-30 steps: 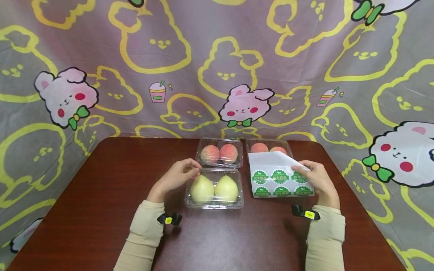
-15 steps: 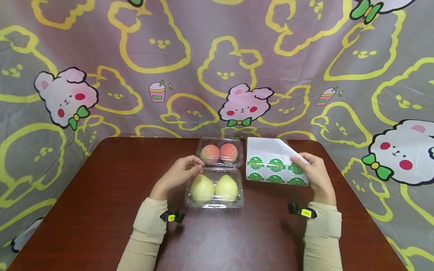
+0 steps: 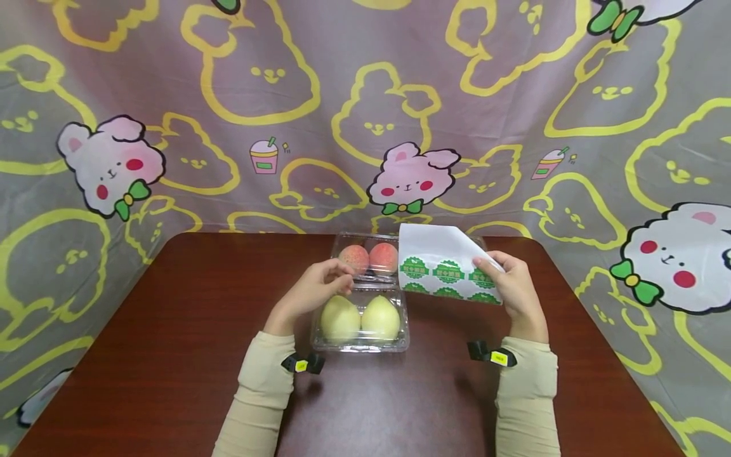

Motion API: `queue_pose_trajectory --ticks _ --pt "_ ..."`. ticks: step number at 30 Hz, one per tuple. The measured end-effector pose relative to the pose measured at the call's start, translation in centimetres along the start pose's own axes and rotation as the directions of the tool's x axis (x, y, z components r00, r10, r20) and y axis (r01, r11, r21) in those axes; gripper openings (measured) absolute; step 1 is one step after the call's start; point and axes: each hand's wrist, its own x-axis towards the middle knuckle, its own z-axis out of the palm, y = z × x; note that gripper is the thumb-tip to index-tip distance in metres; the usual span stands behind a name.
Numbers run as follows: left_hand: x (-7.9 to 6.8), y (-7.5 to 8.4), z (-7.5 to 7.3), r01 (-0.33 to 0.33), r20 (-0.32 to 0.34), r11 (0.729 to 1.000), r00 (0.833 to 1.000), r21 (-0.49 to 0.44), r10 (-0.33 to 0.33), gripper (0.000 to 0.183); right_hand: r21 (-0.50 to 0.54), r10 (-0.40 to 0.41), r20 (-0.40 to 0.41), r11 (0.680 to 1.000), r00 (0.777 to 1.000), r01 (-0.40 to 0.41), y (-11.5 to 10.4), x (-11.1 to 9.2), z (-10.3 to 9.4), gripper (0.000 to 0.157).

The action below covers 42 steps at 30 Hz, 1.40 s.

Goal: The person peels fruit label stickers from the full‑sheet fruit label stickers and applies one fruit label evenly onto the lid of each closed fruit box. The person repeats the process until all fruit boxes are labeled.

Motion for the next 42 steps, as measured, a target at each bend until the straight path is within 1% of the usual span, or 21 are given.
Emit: queue_pose_trajectory --ticks 4,7,11,14,17,20,23,26,29,33,37,42 --pt "0.1 0.1 0.4 -0.002 -0.005 1.000 1.000 0.003 0.002 0.022 0.036 -0.034 -0.007 0.999 0.999 0.034 -0.7 -0.4 0.1 0.019" --pt "0.2 0.1 0.7 -0.007 0.004 1.000 1.000 0.008 0.007 0.023 0.089 -0.051 -0.011 0.995 0.999 0.052 -0.9 -0.5 0.3 0.020" --pt "0.5 -0.1 1.2 -0.015 -0.012 1.000 1.000 0.013 0.015 0.022 0.128 -0.053 0.021 0.991 0.998 0.049 -0.9 -0.2 1.2 0.023" --pt "0.7 -0.1 1.6 -0.028 -0.056 0.999 0.998 0.029 0.029 0.021 0.150 -0.054 0.034 0.988 0.998 0.048 -0.8 0.1 2.0 0.025" --pt "0.8 0.1 2.0 -0.043 -0.133 0.998 0.990 0.053 0.049 0.024 0.191 -0.056 0.034 0.980 0.998 0.049 -0.9 0.3 2.7 0.026" --pt "0.9 0.4 2.3 -0.030 -0.204 0.998 0.978 0.060 0.042 0.029 0.250 -0.047 0.045 0.968 0.998 0.035 -1.0 0.3 3.2 0.026" --pt "1.0 0.5 2.6 -0.009 -0.231 0.999 0.973 0.037 0.018 0.033 0.286 -0.026 0.061 0.958 0.998 0.007 -1.1 0.2 3.7 0.026" --pt "1.0 0.5 2.8 -0.012 -0.234 0.999 0.972 0.030 0.019 0.033 0.282 -0.003 0.069 0.959 0.998 -0.017 -1.2 0.1 4.1 0.026" --pt "1.0 0.5 2.9 -0.025 -0.246 0.999 0.969 0.041 0.035 0.029 0.259 0.016 0.069 0.965 0.998 -0.033 -1.2 0.0 4.6 0.027" --pt "1.0 0.6 2.9 -0.029 -0.260 0.998 0.965 0.059 0.044 0.023 0.248 0.029 0.050 0.968 0.998 -0.041 -1.4 -0.1 5.1 0.029" --pt "0.9 0.8 2.9 -0.031 -0.261 0.999 0.964 0.036 0.039 0.018 0.228 0.038 0.033 0.973 0.999 -0.044 -1.4 -0.1 5.4 0.027" --pt "0.9 1.1 2.8 -0.037 -0.299 0.999 0.954 0.012 0.039 0.017 0.239 0.031 0.049 0.970 0.998 -0.042 -1.4 0.0 5.3 0.021"
